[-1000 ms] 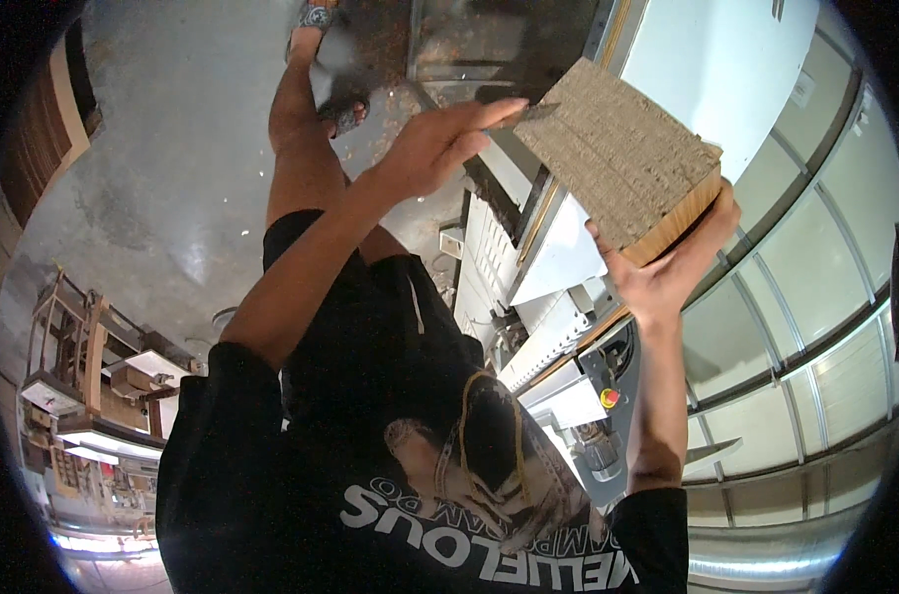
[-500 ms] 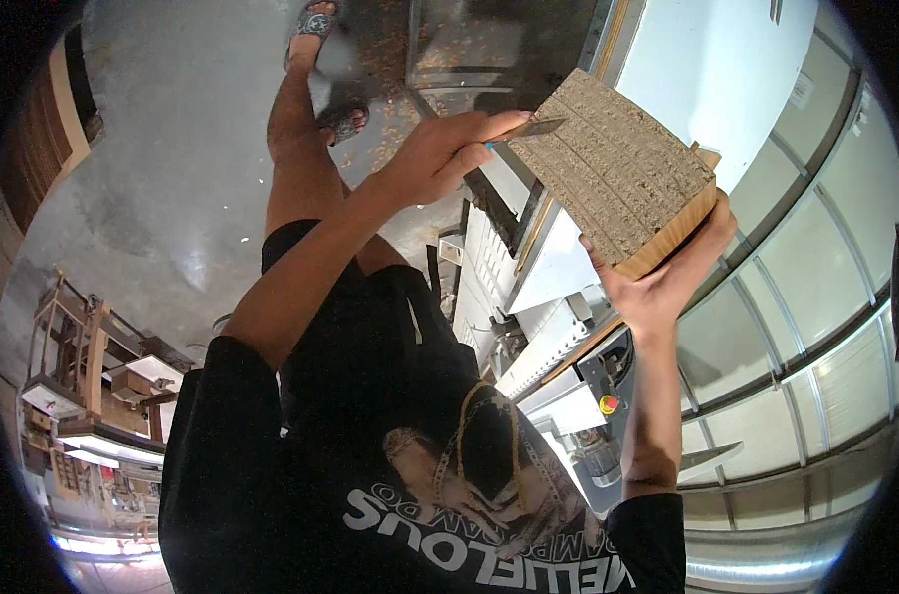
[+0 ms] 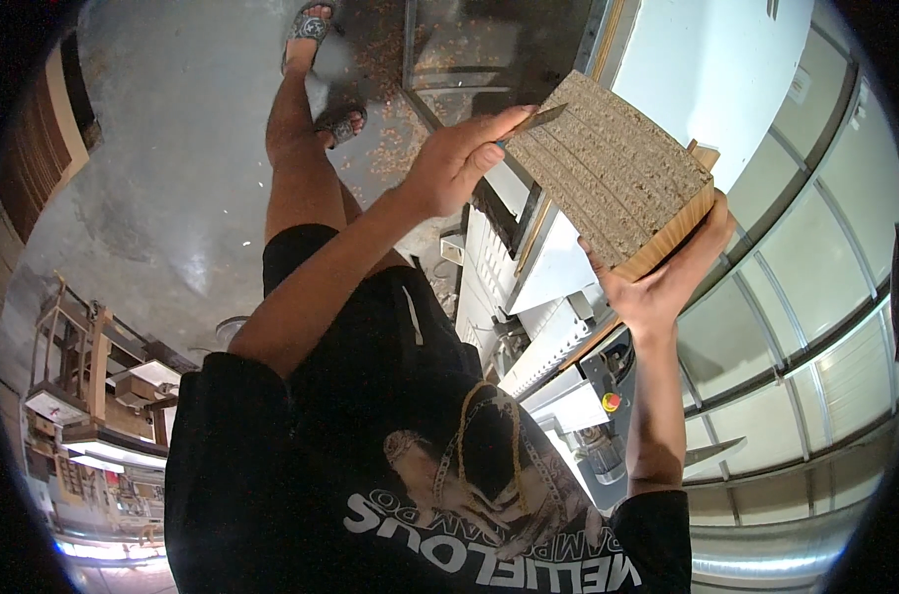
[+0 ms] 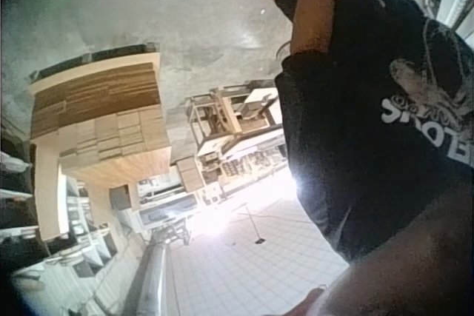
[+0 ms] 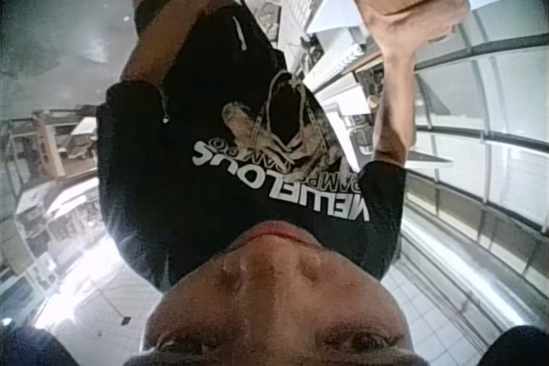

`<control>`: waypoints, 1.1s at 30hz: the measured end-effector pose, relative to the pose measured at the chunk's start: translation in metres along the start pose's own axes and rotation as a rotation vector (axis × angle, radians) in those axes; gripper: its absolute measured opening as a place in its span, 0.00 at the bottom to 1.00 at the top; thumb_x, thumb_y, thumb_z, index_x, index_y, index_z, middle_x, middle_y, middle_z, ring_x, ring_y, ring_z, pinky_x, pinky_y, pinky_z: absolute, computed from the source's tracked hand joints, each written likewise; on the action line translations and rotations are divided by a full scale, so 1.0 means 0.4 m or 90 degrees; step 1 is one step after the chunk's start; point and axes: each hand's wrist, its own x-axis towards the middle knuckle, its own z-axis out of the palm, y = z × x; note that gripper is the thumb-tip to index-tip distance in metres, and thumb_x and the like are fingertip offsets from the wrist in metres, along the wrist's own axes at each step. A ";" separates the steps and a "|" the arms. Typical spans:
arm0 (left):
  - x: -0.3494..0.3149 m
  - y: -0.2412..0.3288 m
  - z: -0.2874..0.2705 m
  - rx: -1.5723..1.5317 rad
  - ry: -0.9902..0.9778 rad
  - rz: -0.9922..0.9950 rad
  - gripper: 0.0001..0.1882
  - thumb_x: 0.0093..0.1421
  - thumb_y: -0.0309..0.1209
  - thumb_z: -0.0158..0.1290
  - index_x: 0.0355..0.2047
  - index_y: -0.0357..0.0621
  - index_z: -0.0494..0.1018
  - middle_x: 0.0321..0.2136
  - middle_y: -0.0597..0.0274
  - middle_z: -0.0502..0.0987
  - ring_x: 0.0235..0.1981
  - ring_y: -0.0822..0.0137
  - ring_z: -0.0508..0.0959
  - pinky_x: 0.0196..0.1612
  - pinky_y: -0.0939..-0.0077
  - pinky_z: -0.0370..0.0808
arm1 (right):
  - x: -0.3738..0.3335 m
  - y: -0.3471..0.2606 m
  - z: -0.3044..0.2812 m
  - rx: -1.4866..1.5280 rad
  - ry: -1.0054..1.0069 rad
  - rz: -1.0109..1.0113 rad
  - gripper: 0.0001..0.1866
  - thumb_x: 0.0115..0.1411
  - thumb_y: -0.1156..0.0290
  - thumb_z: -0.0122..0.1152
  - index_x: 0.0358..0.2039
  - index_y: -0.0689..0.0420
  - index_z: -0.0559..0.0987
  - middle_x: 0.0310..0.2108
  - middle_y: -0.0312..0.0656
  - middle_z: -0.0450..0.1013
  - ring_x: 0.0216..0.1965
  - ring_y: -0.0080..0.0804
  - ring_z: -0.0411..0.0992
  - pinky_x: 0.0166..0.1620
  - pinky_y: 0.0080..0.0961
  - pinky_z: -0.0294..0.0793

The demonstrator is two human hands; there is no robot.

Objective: The person is sorting and prepping wood panels, including scraping off debris with a utility knife and stacking them.

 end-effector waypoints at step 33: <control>0.077 -0.013 -0.054 0.040 -0.082 0.049 0.33 0.77 0.51 0.36 0.69 0.36 0.64 0.60 0.40 0.75 0.59 0.48 0.79 0.61 0.59 0.73 | 0.002 -0.005 0.002 0.064 0.024 0.005 0.62 0.39 0.55 0.84 0.67 0.66 0.55 0.52 0.50 0.57 0.56 0.43 0.58 0.56 0.44 0.61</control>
